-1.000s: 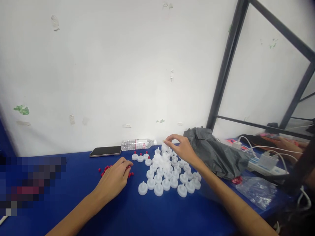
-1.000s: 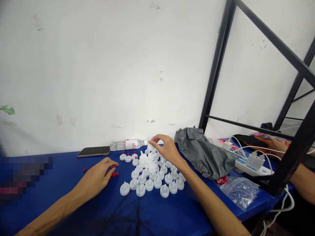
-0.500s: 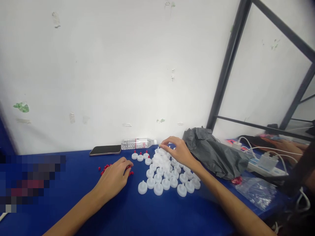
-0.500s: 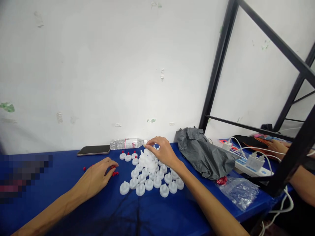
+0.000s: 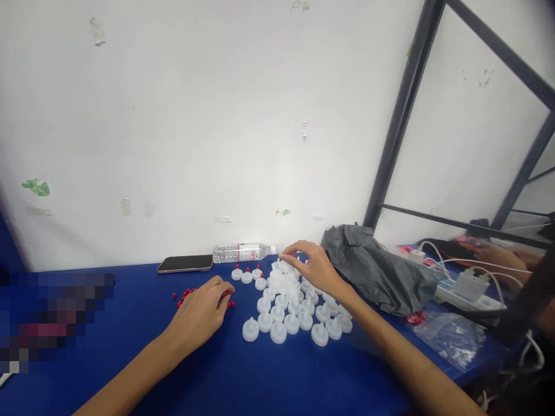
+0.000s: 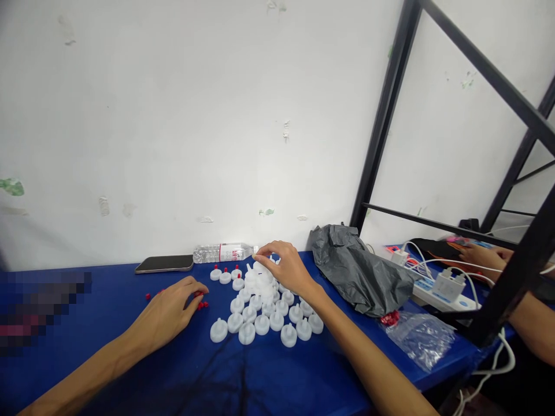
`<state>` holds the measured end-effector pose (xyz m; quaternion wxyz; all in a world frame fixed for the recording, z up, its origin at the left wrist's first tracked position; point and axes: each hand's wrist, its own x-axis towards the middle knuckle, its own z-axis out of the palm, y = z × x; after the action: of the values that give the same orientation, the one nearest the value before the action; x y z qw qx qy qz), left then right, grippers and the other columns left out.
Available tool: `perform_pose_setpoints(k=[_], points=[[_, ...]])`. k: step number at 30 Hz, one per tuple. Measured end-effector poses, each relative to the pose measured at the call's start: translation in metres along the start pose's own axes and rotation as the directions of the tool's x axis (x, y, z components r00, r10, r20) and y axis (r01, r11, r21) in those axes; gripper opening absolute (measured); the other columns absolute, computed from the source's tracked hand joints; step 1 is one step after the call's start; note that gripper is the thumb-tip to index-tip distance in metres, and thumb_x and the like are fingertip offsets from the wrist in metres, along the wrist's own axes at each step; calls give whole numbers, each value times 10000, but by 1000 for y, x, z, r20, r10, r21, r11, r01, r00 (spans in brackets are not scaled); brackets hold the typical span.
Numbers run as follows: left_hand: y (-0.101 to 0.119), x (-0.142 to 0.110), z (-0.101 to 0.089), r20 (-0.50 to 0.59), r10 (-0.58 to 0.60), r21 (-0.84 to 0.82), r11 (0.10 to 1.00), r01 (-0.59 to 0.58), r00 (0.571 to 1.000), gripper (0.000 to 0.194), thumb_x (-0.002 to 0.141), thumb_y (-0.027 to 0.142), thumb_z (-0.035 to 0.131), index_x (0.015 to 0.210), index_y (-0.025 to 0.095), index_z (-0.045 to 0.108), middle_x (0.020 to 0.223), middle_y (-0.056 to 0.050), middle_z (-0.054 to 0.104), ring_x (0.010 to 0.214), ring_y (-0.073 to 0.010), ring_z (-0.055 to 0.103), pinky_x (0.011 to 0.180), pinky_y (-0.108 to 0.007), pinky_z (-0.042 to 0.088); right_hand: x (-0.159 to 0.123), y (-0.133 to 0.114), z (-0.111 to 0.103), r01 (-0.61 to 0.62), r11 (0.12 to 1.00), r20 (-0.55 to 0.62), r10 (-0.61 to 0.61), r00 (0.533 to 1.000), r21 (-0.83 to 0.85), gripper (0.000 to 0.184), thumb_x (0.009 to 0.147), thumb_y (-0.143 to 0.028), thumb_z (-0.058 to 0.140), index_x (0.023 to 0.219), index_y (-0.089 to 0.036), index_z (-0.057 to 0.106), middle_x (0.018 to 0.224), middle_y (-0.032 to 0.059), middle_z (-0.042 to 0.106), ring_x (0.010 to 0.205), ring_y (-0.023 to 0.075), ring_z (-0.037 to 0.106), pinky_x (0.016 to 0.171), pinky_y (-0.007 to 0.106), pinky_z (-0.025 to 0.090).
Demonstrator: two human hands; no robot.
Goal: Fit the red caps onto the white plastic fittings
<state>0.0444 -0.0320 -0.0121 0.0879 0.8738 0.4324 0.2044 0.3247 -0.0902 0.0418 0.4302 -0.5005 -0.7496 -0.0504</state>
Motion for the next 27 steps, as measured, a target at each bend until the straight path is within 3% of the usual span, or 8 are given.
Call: perform_pose_setpoints(k=[18,27], points=[[-1,0,1,10,6,14,1000,-6,1000,326,945,281,380,1091,255,670,1123,-55,675,1022,-247,675,897,-366,492,0,1,3,3,1000,30,-2,1000,-16,243,967,-452,588,937,-256,728,895,22,753,850,200,689,839,356,517],[0,0,1,17,8,16,1000,-8,1000,278,921,278,425,1027,250,680,1047,-65,697,1042,-252,646,900,-371,482,2,15,2,-33,991,18,36,999,-126,226,966,-412,588,906,-239,721,885,24,762,837,202,698,808,338,509]])
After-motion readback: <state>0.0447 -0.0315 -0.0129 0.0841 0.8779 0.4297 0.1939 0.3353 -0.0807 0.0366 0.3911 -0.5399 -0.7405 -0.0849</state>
